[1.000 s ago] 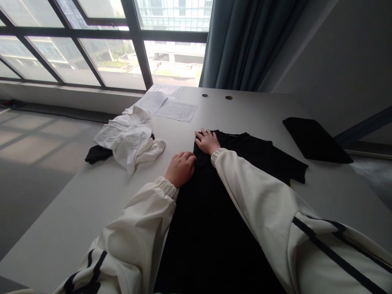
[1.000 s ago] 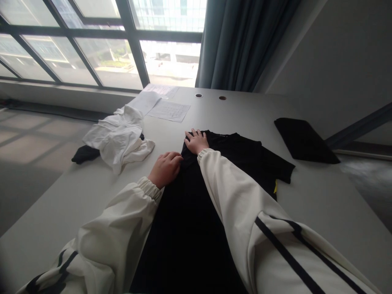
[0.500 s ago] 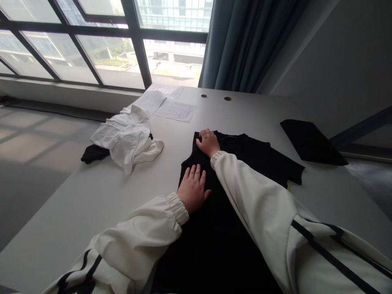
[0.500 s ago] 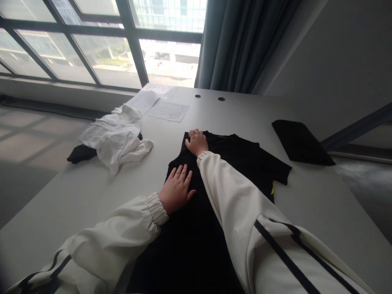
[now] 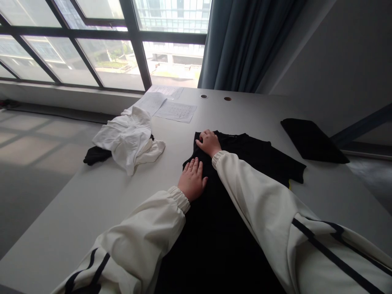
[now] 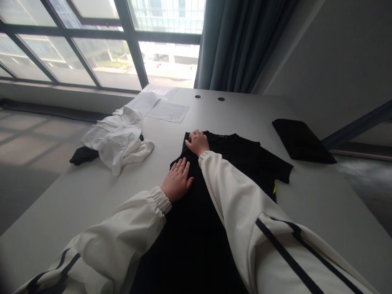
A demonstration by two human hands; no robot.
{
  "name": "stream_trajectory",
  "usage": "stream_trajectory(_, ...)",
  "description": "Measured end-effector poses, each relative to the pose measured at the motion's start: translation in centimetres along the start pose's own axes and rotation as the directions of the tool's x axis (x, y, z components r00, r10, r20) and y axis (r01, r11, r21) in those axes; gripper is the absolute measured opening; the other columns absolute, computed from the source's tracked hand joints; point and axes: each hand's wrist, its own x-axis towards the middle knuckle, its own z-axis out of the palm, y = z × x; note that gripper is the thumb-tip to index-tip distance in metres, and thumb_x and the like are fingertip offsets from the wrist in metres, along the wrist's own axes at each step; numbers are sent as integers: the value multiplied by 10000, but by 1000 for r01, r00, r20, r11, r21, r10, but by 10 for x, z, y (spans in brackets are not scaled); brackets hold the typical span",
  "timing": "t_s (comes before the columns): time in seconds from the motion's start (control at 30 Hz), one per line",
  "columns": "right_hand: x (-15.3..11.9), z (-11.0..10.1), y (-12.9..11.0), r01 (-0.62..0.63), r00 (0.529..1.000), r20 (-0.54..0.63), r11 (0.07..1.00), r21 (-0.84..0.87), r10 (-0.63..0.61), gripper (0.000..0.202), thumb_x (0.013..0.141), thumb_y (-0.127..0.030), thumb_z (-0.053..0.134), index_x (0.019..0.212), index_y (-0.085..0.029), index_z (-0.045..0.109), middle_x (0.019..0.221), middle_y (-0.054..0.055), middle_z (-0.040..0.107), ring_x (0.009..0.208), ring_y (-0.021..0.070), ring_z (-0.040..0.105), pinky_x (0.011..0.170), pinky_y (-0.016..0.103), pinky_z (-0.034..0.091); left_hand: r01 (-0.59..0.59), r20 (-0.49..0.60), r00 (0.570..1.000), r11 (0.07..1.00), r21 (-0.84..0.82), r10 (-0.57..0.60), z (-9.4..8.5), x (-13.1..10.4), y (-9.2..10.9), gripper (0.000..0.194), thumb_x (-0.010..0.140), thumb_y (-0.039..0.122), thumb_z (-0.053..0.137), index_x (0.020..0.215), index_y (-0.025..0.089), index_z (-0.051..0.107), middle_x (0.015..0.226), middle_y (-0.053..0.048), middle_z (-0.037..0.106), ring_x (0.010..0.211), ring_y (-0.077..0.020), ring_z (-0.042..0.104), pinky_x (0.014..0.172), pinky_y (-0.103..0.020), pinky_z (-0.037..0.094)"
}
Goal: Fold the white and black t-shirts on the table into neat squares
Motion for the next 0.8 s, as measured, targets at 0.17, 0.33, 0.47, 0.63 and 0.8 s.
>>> stream_trajectory(0.17,2,0,-2,-18,999,39,997,-81,21,393,1006,-524,555,1093,-170,701,1254,198,645,1155,371,552,994,506,446,1,43,999,1000,19,-2,3,-7,6,745,1070,479,441,1651,20,356,1745,-245,256,1637,-362,232,1327,-510,240)
stream_trajectory(0.33,-2,-7,3,-29,997,66,987,-160,40,471,1051,-435,425,1346,-146,652,1433,242,597,1289,417,511,1050,573,420,1,53,999,1000,-1,-1,3,-8,6,766,1068,558,431,1678,101,349,1772,-185,220,1650,-345,195,1338,-517,213)
stream_trajectory(0.47,-29,-23,27,126,990,85,974,-188,-112,553,1055,-491,438,1502,-191,568,1641,195,457,1499,415,357,1208,606,294,14,29,999,1000,-7,-14,5,-8,4,758,1067,574,423,1677,127,364,1771,-161,246,1651,-336,198,1338,-517,215)
stream_trajectory(0.63,-92,-48,90,89,991,121,971,-223,-63,605,1083,-520,370,1607,-240,487,1723,141,362,1596,378,270,1264,607,271,-18,57,998,1000,5,17,2,-7,0,769,1065,587,429,1681,133,358,1777,-156,224,1652,-334,194,1343,-504,203)
stream_trajectory(0.8,-163,-79,169,-98,974,167,953,-285,151,632,1073,-565,355,1618,-274,491,1751,123,319,1614,428,227,1233,653,334,-17,54,998,999,30,15,-1,-6,-3,749,1067,588,418,1678,156,370,1769,-149,254,1647,-323,220,1340,-510,209)
